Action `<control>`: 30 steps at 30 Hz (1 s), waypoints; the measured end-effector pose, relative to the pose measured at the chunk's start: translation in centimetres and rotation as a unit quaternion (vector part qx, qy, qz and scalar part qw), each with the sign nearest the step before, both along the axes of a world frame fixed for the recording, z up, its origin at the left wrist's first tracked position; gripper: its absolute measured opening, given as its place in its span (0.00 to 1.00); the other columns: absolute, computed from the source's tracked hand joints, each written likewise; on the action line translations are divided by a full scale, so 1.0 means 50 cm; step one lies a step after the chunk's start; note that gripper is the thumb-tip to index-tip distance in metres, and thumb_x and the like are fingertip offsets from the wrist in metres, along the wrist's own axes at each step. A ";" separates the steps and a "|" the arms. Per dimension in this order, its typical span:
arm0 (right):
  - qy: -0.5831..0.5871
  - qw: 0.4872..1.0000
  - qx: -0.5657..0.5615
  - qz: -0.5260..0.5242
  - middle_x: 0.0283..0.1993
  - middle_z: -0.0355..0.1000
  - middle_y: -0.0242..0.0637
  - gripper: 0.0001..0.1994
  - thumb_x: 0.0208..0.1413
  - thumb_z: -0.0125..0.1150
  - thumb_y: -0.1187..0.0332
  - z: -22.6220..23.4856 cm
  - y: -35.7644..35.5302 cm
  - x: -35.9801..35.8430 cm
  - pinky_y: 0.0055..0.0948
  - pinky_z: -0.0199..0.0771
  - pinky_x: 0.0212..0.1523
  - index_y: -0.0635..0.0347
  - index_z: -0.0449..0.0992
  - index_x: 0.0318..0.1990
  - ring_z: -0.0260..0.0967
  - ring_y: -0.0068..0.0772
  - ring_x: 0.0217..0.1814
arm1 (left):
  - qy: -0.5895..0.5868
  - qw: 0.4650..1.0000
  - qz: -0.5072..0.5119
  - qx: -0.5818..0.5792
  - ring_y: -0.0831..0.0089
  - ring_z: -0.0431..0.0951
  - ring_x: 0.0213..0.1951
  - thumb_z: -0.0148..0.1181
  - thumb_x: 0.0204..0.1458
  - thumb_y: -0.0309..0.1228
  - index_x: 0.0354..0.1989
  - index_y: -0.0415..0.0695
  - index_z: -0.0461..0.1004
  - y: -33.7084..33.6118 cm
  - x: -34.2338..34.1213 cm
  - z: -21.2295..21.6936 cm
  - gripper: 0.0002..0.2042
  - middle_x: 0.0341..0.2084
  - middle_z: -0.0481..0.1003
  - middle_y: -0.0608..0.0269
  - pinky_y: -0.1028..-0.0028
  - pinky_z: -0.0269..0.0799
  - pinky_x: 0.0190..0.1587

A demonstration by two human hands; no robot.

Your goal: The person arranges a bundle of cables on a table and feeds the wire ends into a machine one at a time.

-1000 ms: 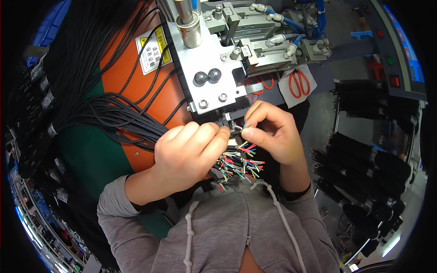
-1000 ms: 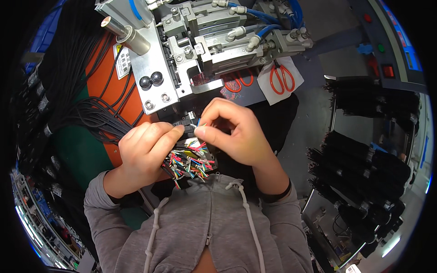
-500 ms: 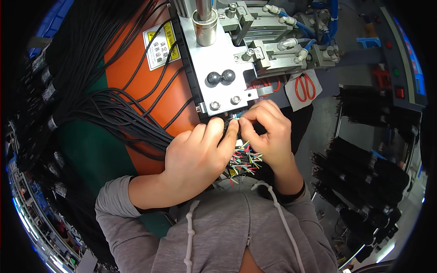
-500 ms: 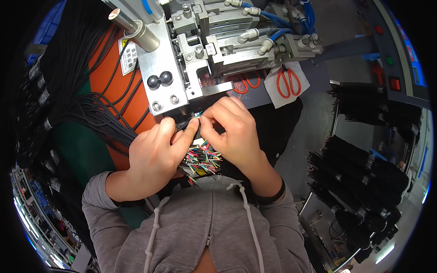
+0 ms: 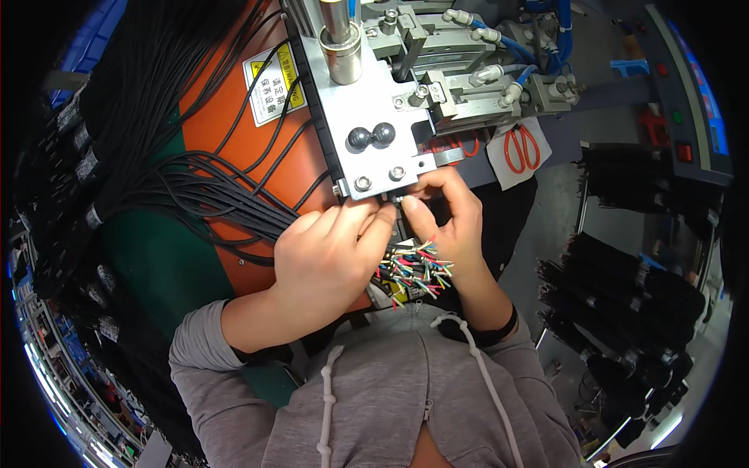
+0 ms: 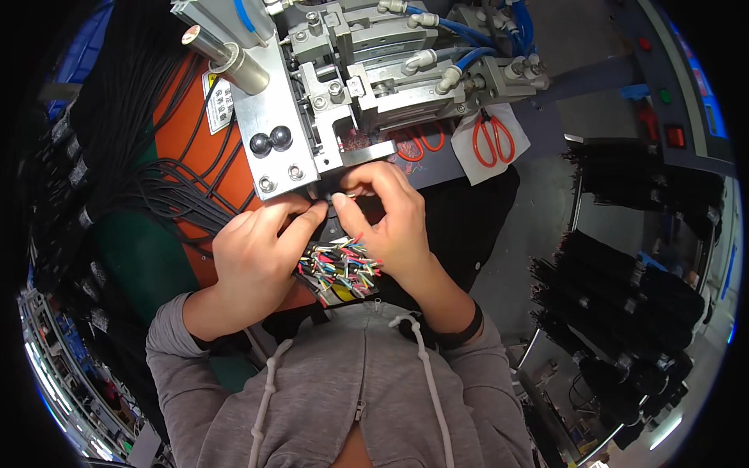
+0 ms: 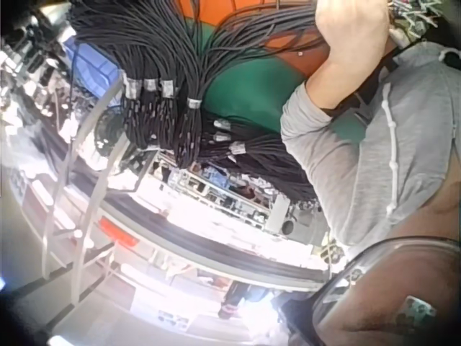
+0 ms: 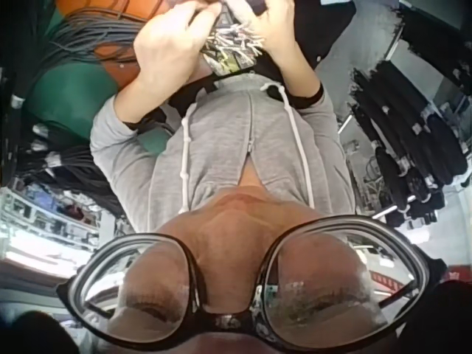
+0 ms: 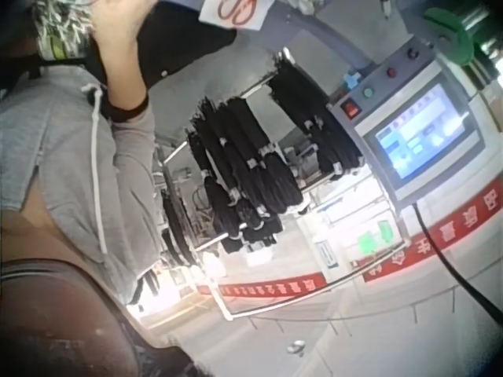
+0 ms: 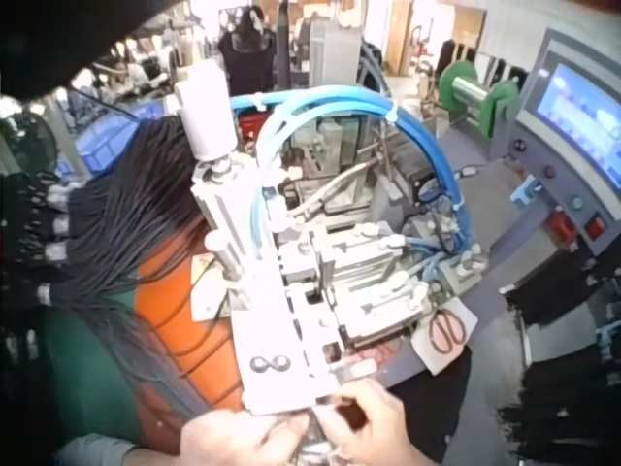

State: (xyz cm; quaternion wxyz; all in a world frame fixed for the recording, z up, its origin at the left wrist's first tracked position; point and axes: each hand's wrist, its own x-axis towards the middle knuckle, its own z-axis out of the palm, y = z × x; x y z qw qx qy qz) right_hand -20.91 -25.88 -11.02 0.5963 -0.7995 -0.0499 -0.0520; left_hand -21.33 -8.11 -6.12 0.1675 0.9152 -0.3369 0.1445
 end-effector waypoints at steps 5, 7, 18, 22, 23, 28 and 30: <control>0.021 0.998 0.050 -0.015 0.27 0.68 0.34 0.05 0.50 0.63 0.77 -0.008 -0.004 -0.003 0.22 0.65 0.34 0.65 0.73 0.28 0.64 0.23 0.30 | 0.033 0.996 0.038 0.078 0.80 0.73 0.26 0.60 0.44 0.27 0.36 0.44 0.77 0.004 -0.024 0.021 0.09 0.26 0.70 0.70 0.77 0.62 0.25; 0.038 0.997 0.071 -0.019 0.27 0.69 0.35 0.05 0.49 0.64 0.77 -0.007 -0.017 0.000 0.22 0.66 0.35 0.65 0.73 0.27 0.65 0.24 0.30 | 0.037 0.994 0.050 0.095 0.80 0.73 0.26 0.60 0.44 0.27 0.36 0.44 0.77 0.004 -0.025 0.022 0.09 0.26 0.70 0.70 0.77 0.62 0.25; -0.065 0.980 0.155 0.108 0.30 0.76 0.42 0.09 0.38 0.74 0.79 0.025 -0.046 -0.005 0.28 0.70 0.34 0.65 0.77 0.28 0.72 0.32 0.31 | -0.039 0.980 -0.073 -0.179 0.76 0.75 0.26 0.64 0.45 0.30 0.36 0.39 0.78 0.013 0.017 0.048 0.10 0.29 0.76 0.63 0.76 0.67 0.23; -0.098 0.982 0.086 0.137 0.31 0.76 0.42 0.10 0.39 0.74 0.77 0.066 -0.036 -0.014 0.29 0.70 0.35 0.66 0.77 0.29 0.72 0.33 0.31 | -0.013 0.983 -0.086 -0.160 0.74 0.77 0.25 0.66 0.43 0.30 0.36 0.38 0.78 0.008 0.000 0.022 0.12 0.29 0.76 0.60 0.76 0.68 0.22; -0.098 0.982 0.086 0.137 0.31 0.76 0.42 0.10 0.39 0.74 0.77 0.069 -0.026 -0.020 0.29 0.70 0.35 0.66 0.77 0.29 0.72 0.33 0.31 | -0.013 0.983 -0.086 -0.159 0.74 0.77 0.25 0.66 0.43 0.30 0.36 0.38 0.78 0.008 0.000 0.022 0.12 0.29 0.76 0.60 0.76 0.68 0.22; -0.109 0.961 0.254 0.021 0.34 0.76 0.41 0.12 0.38 0.75 0.76 0.066 0.009 -0.018 0.29 0.70 0.35 0.66 0.77 0.31 0.71 0.35 0.32 | -0.031 0.979 -0.074 -0.190 0.73 0.75 0.22 0.66 0.43 0.27 0.35 0.37 0.78 0.009 0.003 0.020 0.11 0.26 0.75 0.61 0.78 0.67 0.21; -0.254 0.962 0.090 0.055 0.34 0.76 0.39 0.13 0.38 0.75 0.76 0.059 0.000 -0.001 0.29 0.70 0.36 0.65 0.76 0.31 0.71 0.35 0.33 | -0.028 0.976 -0.070 -0.205 0.73 0.75 0.22 0.66 0.42 0.26 0.35 0.37 0.77 0.007 0.003 0.020 0.11 0.26 0.74 0.62 0.77 0.67 0.21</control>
